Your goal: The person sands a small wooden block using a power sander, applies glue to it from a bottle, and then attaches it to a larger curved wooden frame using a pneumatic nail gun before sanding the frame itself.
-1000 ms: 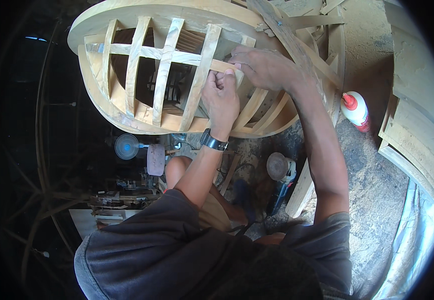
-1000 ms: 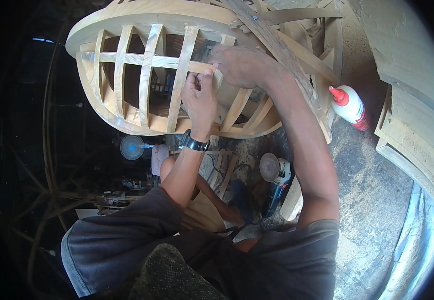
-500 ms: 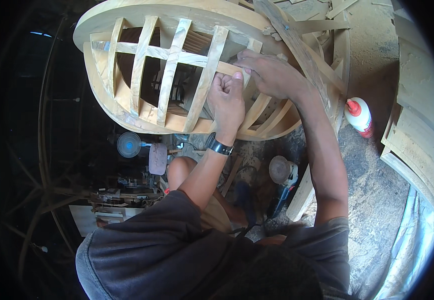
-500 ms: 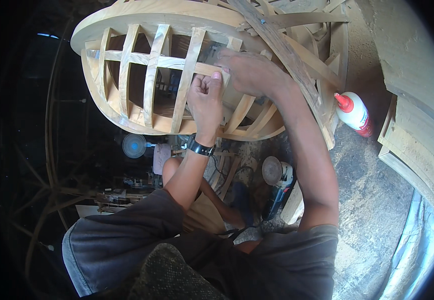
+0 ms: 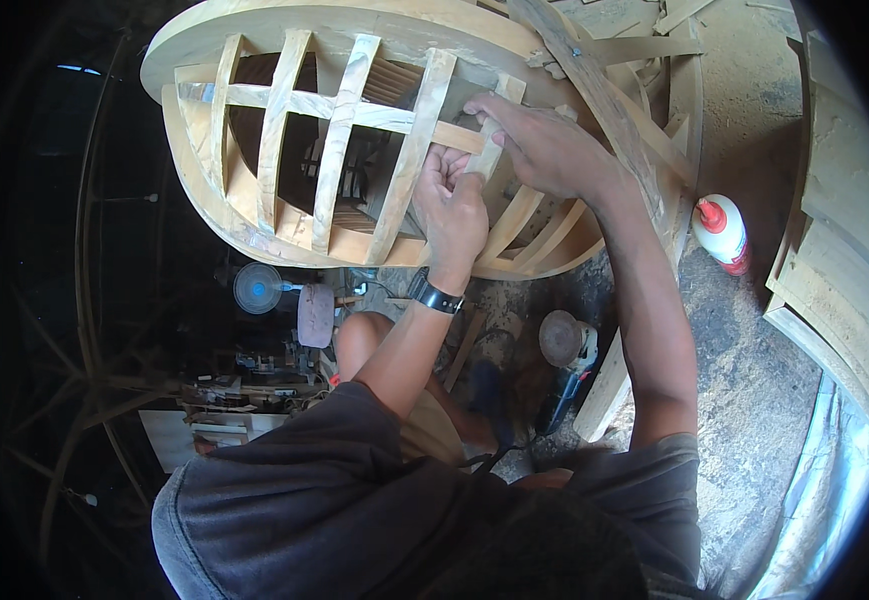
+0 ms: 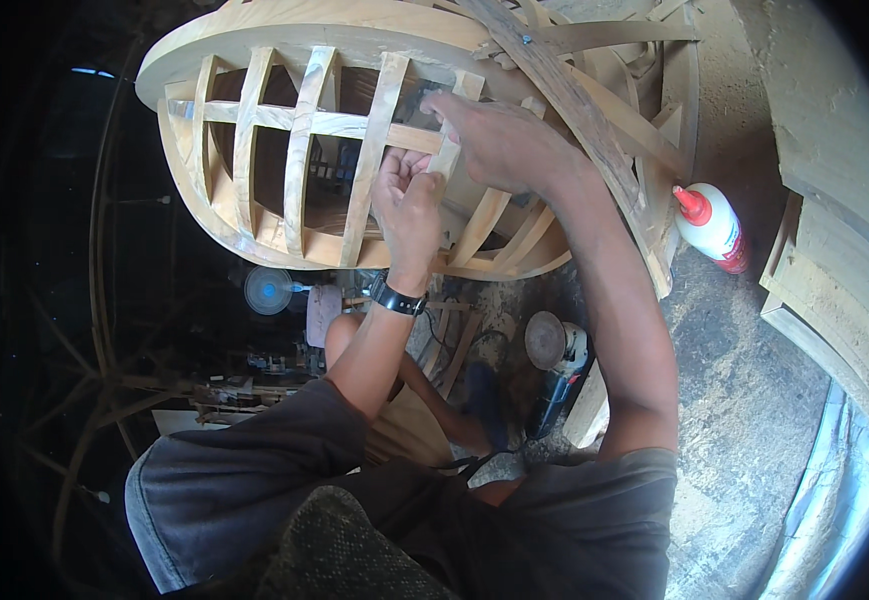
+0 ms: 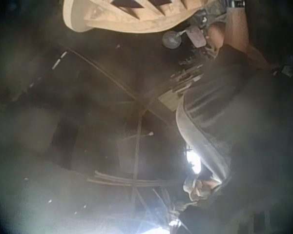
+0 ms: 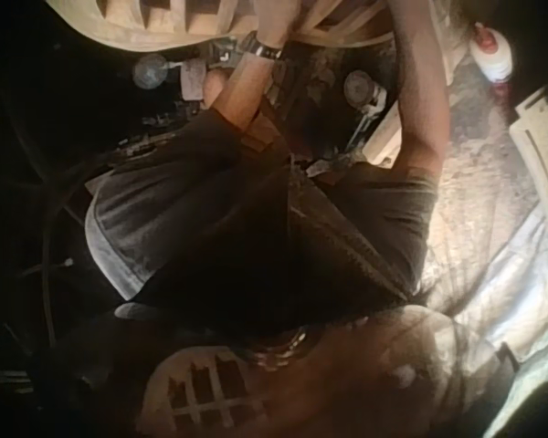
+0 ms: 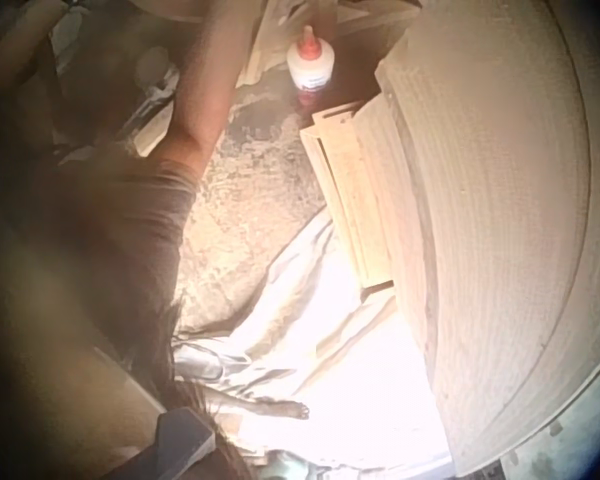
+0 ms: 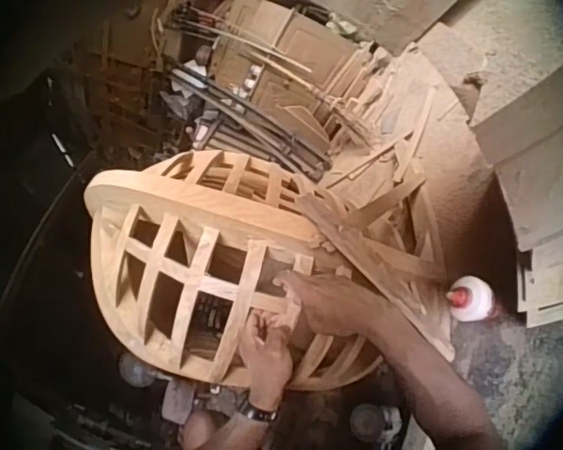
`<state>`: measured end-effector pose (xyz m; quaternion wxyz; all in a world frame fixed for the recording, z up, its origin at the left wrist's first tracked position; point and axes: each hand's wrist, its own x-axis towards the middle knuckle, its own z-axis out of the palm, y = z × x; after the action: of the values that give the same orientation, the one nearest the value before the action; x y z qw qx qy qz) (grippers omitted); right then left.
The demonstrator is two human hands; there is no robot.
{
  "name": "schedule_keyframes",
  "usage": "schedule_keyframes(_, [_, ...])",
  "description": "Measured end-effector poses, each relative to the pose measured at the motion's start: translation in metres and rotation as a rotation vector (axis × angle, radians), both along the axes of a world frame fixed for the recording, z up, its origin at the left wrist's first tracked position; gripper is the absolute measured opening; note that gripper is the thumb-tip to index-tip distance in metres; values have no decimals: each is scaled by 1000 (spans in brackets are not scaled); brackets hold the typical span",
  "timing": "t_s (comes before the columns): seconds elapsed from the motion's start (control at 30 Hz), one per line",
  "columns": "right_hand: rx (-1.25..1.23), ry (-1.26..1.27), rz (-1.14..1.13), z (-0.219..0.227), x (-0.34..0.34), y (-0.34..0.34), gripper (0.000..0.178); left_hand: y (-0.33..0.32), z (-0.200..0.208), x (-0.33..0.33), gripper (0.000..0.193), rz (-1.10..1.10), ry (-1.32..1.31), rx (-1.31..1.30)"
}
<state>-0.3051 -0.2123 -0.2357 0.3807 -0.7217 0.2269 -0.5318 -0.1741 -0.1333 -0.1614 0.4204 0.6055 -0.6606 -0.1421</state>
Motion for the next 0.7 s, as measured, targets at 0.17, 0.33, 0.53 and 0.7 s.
schedule_keyframes(0.17, [41, 28, 3, -1, 3, -3, 38, 1, 1, -3, 22, 66, -31, 3])
schedule_keyframes(0.33, [15, 36, -32, 3, 2, 1, 39, -4, 0, 1, 25, 181, -135, 12])
schedule_keyframes(0.53, [29, -205, -305, 4, -10, 55, 42, -12, -2, -15, 31, 158, -155, -86])
schedule_keyframes(0.7, [163, -620, -894, -59, -39, 142, 13, -6, 0, -8, 33, 123, -116, -119])
